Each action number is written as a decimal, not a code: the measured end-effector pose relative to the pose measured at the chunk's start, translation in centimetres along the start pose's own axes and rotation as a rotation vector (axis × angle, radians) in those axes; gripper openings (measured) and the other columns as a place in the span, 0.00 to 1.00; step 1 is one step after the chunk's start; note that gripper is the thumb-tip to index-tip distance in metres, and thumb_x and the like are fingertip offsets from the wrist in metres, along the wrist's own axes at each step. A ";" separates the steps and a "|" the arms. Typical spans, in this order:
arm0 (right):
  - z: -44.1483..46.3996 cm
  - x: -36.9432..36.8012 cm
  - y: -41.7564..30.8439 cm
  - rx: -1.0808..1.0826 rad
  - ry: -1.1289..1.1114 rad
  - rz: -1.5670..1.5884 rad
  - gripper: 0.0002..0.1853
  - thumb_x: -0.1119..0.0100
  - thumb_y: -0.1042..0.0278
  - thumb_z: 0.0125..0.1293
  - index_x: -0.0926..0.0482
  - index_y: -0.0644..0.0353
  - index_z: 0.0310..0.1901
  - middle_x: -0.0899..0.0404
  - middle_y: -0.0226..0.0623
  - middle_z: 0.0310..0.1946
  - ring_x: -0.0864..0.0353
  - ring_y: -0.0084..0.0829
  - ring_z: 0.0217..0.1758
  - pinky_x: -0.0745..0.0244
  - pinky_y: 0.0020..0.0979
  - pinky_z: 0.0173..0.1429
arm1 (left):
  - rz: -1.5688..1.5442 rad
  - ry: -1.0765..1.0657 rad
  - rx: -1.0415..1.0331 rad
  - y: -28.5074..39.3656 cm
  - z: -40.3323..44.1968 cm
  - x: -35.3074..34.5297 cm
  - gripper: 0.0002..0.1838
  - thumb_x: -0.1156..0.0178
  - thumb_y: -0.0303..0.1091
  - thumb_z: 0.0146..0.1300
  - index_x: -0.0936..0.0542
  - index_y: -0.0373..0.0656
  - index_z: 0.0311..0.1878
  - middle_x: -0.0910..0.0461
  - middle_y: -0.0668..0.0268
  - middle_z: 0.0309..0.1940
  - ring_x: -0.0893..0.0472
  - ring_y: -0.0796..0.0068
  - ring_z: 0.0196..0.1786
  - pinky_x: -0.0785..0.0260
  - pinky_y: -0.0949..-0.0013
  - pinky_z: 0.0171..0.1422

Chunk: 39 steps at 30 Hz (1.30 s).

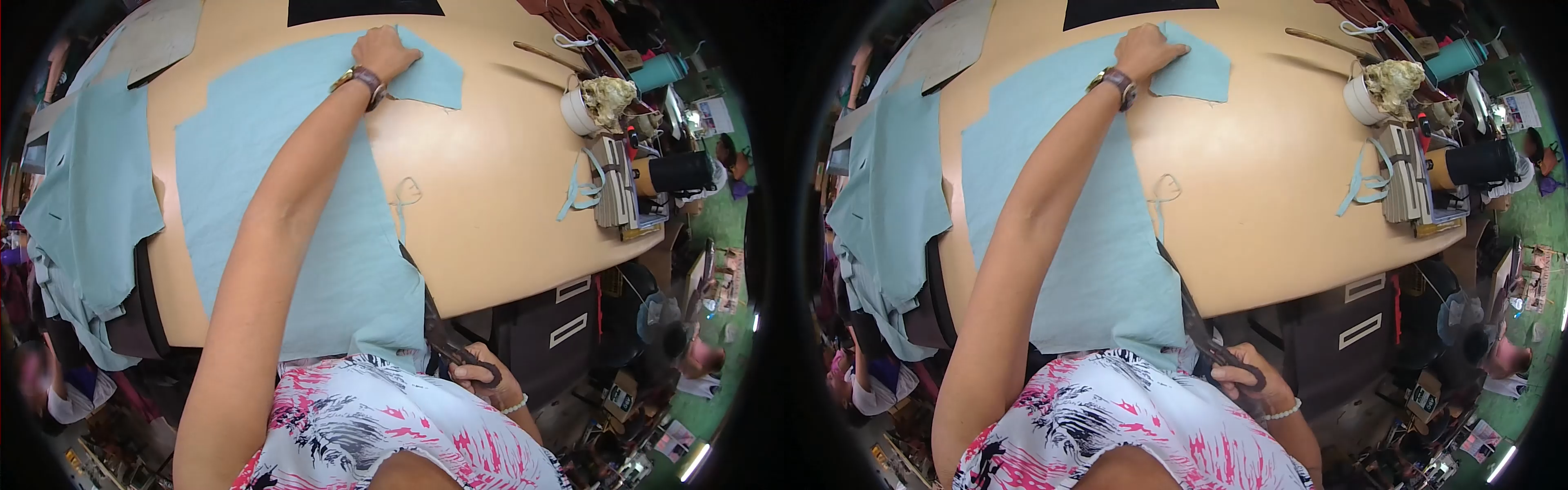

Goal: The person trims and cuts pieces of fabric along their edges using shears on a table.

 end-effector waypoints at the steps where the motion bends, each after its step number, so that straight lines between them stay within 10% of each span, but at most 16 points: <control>1: 0.1 0.1 0.0 0.011 -0.010 -0.006 0.12 0.40 0.67 0.55 0.29 0.63 0.19 0.32 0.30 0.10 0.35 0.17 0.12 0.44 0.19 0.16 | -0.058 -0.057 -0.014 0.1 0.9 -0.5 0.22 0.36 0.50 0.41 0.20 0.36 0.22 0.21 0.54 0.22 0.21 0.59 0.29 0.31 0.63 0.34; 6: 0.0 -0.3 -0.6 -0.030 0.022 -0.041 0.13 0.40 0.66 0.54 0.29 0.63 0.19 0.32 0.30 0.11 0.35 0.17 0.12 0.44 0.19 0.17 | -0.837 -0.502 0.204 2.5 5.4 -6.0 0.23 0.36 0.47 0.42 0.21 0.36 0.37 0.20 0.55 0.32 0.20 0.65 0.34 0.30 0.66 0.40; 8: 0.0 -0.3 -0.8 -0.037 0.024 -0.050 0.13 0.39 0.65 0.53 0.28 0.63 0.19 0.32 0.29 0.11 0.35 0.17 0.12 0.44 0.19 0.17 | -1.065 -0.946 0.212 4.5 3.5 -2.7 0.48 0.51 0.65 0.55 0.52 0.36 0.67 0.52 0.50 0.67 0.47 0.52 0.68 0.48 0.51 0.65; 12: 0.0 -0.7 -1.0 -0.042 0.052 -0.082 0.15 0.40 0.62 0.51 0.30 0.63 0.17 0.33 0.29 0.10 0.37 0.16 0.12 0.46 0.18 0.17 | -1.124 -0.822 0.181 4.7 0.9 -0.6 0.55 0.58 0.72 0.53 0.68 0.36 0.67 0.71 0.54 0.70 0.58 0.47 0.70 0.59 0.47 0.69; 16: 0.0 -0.7 -0.7 -0.054 0.117 -0.084 0.16 0.40 0.61 0.47 0.32 0.62 0.16 0.36 0.27 0.09 0.41 0.16 0.11 0.49 0.18 0.16 | -0.674 -0.488 -0.348 1.7 -1.8 2.8 0.54 0.57 0.70 0.54 0.66 0.37 0.68 0.69 0.57 0.70 0.57 0.49 0.70 0.59 0.46 0.69; 17: 0.0 -0.7 -0.7 -0.059 0.128 -0.080 0.15 0.40 0.61 0.47 0.32 0.62 0.16 0.36 0.27 0.09 0.41 0.16 0.11 0.49 0.18 0.16 | -0.539 -0.746 -0.454 0.4 -3.2 4.9 0.51 0.57 0.70 0.54 0.64 0.47 0.69 0.69 0.58 0.70 0.57 0.49 0.70 0.63 0.41 0.68; 19: 0.0 -0.3 -0.3 -0.036 0.070 -0.044 0.14 0.39 0.63 0.52 0.29 0.62 0.19 0.32 0.29 0.10 0.35 0.17 0.11 0.43 0.18 0.16 | -0.469 -0.240 -0.278 2.0 -11.9 8.5 0.25 0.36 0.51 0.45 0.21 0.34 0.35 0.20 0.55 0.33 0.21 0.61 0.35 0.32 0.67 0.39; 26: -0.2 -0.1 0.0 0.046 0.031 -0.083 0.17 0.37 0.58 0.49 0.28 0.64 0.24 0.30 0.31 0.13 0.31 0.20 0.15 0.37 0.20 0.20 | -0.178 -0.415 -0.192 5.7 -31.4 10.3 0.20 0.33 0.46 0.43 0.25 0.38 0.27 0.26 0.57 0.32 0.26 0.59 0.34 0.35 0.62 0.40; 39: -2.4 5.6 -5.2 -0.139 -0.005 -0.459 0.23 0.31 0.54 0.38 0.27 0.68 0.21 0.30 0.32 0.12 0.30 0.20 0.11 0.37 0.19 0.15 | -0.330 -0.127 -0.367 6.0 -34.6 8.3 0.09 0.37 0.29 0.46 0.28 0.39 0.29 0.25 0.60 0.41 0.25 0.63 0.44 0.34 0.65 0.45</control>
Point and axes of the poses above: each hand's wrist, its own z-axis towards the middle knuckle, its own x-axis out of the back of the hand, y = z × x, the point moved 4 cm from there along z, towards the middle knuckle
